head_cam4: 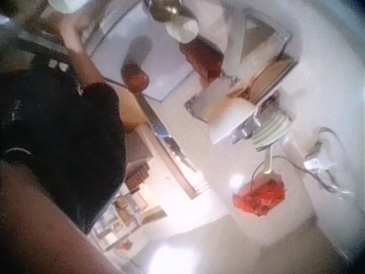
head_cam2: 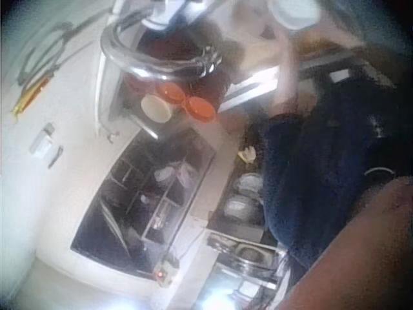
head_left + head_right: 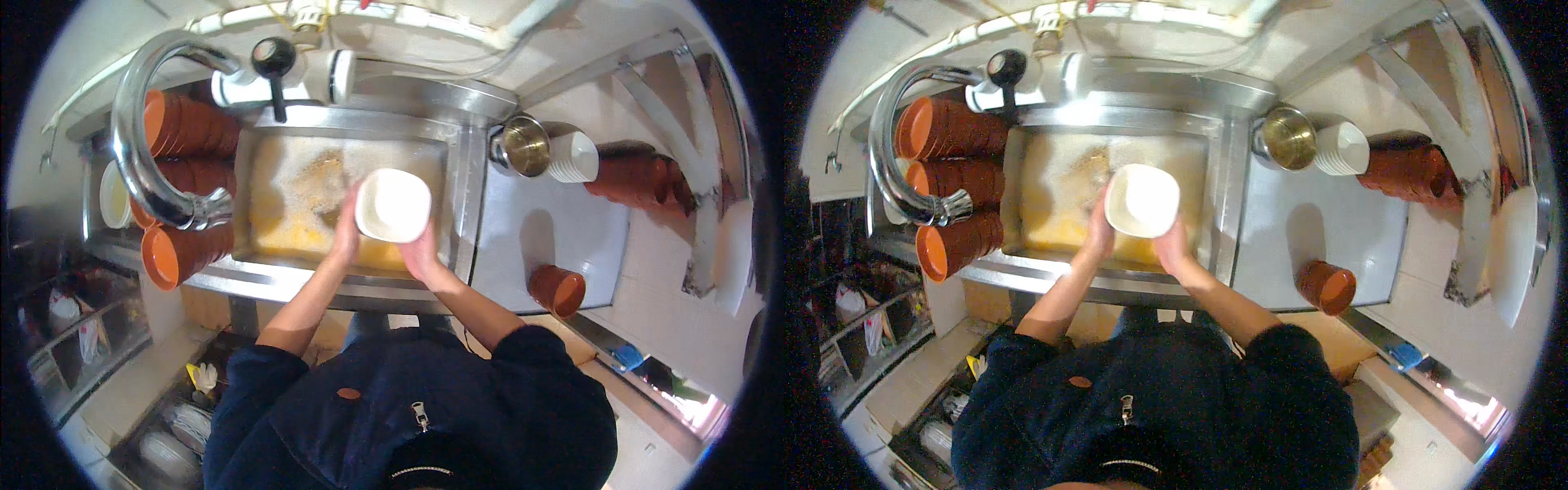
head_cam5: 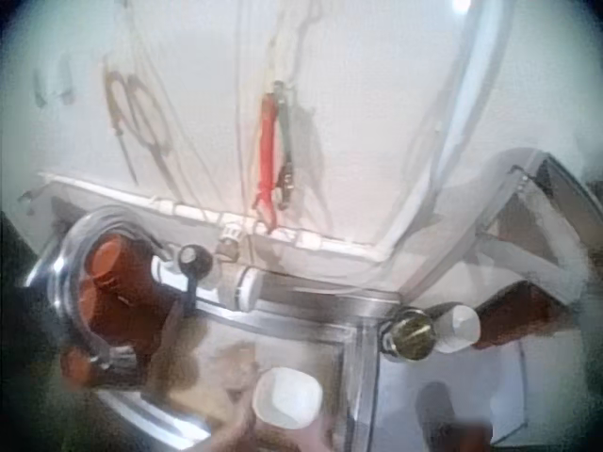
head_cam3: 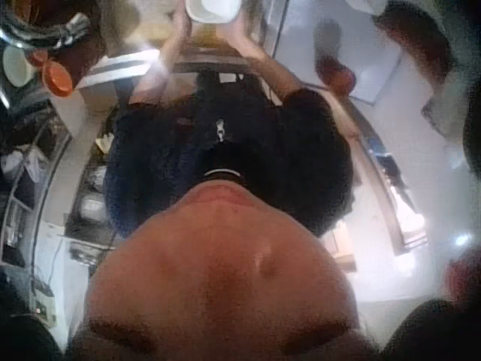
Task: The person washes multiple brown bowls and white bowls in a soapy sink, rinses them, and stacks them on the counter. They also pour soapy water from a bucket into the sink and continue washing additional bowls.
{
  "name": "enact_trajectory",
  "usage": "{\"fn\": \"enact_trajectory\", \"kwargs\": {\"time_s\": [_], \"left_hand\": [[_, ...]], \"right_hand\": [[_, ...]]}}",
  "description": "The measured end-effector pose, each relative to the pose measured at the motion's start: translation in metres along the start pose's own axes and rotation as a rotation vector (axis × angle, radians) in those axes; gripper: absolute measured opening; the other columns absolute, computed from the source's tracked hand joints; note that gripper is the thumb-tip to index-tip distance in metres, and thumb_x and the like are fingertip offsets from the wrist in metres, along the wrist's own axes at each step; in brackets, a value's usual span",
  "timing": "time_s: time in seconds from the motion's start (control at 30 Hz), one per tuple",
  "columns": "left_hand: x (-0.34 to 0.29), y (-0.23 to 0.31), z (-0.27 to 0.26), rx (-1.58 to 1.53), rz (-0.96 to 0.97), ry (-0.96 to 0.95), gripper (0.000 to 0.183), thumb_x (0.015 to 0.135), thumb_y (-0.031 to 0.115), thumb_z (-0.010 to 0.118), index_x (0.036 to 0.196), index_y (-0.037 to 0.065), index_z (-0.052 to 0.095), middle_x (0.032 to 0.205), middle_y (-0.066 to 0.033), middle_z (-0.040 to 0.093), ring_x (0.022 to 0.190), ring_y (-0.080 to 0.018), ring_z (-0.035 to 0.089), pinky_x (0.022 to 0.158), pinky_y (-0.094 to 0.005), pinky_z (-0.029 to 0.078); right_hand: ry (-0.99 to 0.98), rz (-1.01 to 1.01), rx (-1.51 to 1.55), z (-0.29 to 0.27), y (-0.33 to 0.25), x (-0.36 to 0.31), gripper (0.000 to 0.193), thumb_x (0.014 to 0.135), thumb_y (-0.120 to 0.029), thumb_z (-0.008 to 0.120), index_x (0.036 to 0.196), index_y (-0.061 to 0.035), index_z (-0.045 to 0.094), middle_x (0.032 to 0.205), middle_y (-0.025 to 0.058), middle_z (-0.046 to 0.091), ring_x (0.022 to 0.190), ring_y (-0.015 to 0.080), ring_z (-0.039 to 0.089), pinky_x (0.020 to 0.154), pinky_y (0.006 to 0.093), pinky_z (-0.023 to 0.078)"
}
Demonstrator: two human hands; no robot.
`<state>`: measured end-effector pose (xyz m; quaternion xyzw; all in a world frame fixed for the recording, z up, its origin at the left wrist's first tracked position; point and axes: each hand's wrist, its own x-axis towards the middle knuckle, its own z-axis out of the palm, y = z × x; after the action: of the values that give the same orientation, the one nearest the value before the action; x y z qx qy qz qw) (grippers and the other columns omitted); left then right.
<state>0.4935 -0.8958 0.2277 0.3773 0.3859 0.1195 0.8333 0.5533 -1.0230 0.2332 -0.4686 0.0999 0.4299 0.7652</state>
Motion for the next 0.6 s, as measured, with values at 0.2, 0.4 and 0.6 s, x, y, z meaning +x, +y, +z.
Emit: {"fn": "enact_trajectory", "kwargs": {"time_s": [0.2,0.4,0.6], "left_hand": [[-0.005,-0.057,0.136,0.175,0.097,-0.609,0.063,0.093,0.051,0.033,0.139,0.009,0.027,0.14,-0.0093,0.031,0.131,-0.0219,0.028,0.109,-0.0353,0.02],[0.017,-0.142,0.226,0.275,-0.112,-0.579,0.047,0.095,0.032,0.043,0.132,0.003,0.042,0.132,-0.0101,0.043,0.123,-0.0206,0.039,0.104,-0.0299,0.028],[0.024,-0.144,0.243,0.333,-0.078,-0.586,0.052,0.095,0.035,0.042,0.133,0.0,0.037,0.137,-0.0122,0.036,0.127,-0.0204,0.032,0.106,-0.0315,0.026]], "right_hand": [[0.386,-0.377,-0.011,-0.088,-0.096,-0.083,0.055,0.091,-0.045,0.035,0.136,-0.012,0.034,0.136,0.0054,0.041,0.124,0.0243,0.04,0.105,0.041,0.031],[0.411,-0.299,0.194,-0.162,-0.129,-0.101,0.063,0.085,-0.057,0.036,0.138,-0.0236,0.031,0.143,0.0027,0.029,0.132,0.0278,0.026,0.102,0.0584,0.022],[0.459,-0.331,0.128,-0.2,-0.132,-0.085,0.063,0.084,-0.059,0.036,0.137,-0.0242,0.033,0.142,0.0011,0.031,0.13,0.027,0.029,0.102,0.0575,0.019]]}}
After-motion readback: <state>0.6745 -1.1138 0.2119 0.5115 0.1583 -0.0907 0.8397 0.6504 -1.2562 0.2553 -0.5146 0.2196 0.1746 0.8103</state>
